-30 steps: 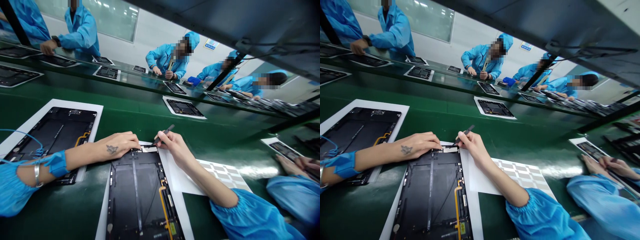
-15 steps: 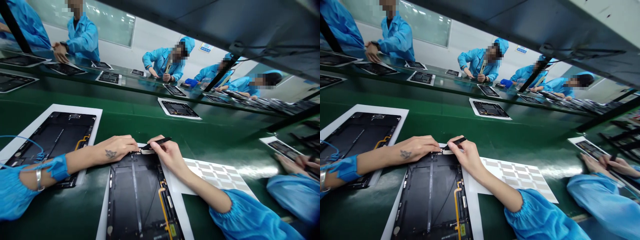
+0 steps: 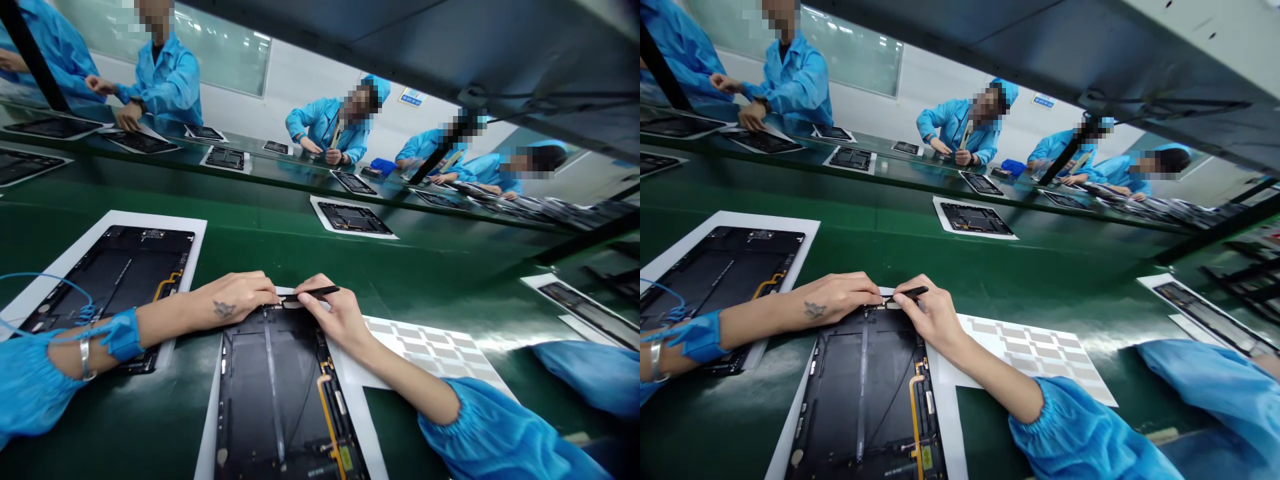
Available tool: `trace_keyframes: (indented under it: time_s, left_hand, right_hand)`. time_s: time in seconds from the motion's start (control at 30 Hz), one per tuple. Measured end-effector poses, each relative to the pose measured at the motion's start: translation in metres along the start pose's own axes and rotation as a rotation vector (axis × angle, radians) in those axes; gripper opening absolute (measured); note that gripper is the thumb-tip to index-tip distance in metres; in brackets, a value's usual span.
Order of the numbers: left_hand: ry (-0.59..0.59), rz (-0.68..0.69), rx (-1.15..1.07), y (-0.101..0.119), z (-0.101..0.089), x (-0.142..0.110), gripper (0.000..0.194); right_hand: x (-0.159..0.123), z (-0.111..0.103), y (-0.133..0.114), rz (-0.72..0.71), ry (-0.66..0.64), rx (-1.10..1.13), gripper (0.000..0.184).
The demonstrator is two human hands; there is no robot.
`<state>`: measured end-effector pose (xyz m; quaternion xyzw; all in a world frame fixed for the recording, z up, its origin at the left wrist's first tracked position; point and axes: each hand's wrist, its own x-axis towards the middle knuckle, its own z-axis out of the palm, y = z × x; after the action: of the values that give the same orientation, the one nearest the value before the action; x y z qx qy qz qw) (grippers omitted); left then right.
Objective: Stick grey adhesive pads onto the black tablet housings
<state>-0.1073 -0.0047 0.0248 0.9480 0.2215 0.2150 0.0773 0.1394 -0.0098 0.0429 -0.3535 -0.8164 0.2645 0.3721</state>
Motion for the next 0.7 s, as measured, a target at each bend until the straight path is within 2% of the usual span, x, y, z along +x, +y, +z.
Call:
trace_keyframes:
  time_s: [0.13,0.27,0.33,0.43,0.57,0.63,0.7]
  left_hand:
    - [-0.022,-0.001,0.024,0.001,0.0,0.001,0.029]
    - [-0.039,0.013,0.135,0.007,-0.002,0.006,0.027]
    - [-0.053,0.02,0.206,0.01,-0.004,0.007,0.027]
    - [-0.09,0.026,0.269,0.012,-0.005,0.007,0.029]
    - [-0.129,0.027,0.301,0.013,-0.006,0.008,0.039]
    - [-0.15,0.027,0.328,0.013,-0.007,0.008,0.042]
    - [-0.171,0.019,0.34,0.013,-0.008,0.009,0.041]
  right_hand:
    - [-0.001,0.002,0.002,-0.034,0.015,-0.01,0.031]
    - [-0.002,0.003,0.002,-0.146,-0.04,0.02,0.029]
    - [-0.002,0.001,0.001,-0.157,-0.061,0.043,0.03]
    - [-0.003,-0.007,0.002,-0.006,-0.027,0.069,0.035]
    - [-0.005,-0.021,0.013,0.318,0.169,0.168,0.043]
    - [-0.006,-0.024,0.019,0.415,0.221,0.242,0.047]
    - [-0.006,-0.025,0.024,0.473,0.218,0.292,0.051]
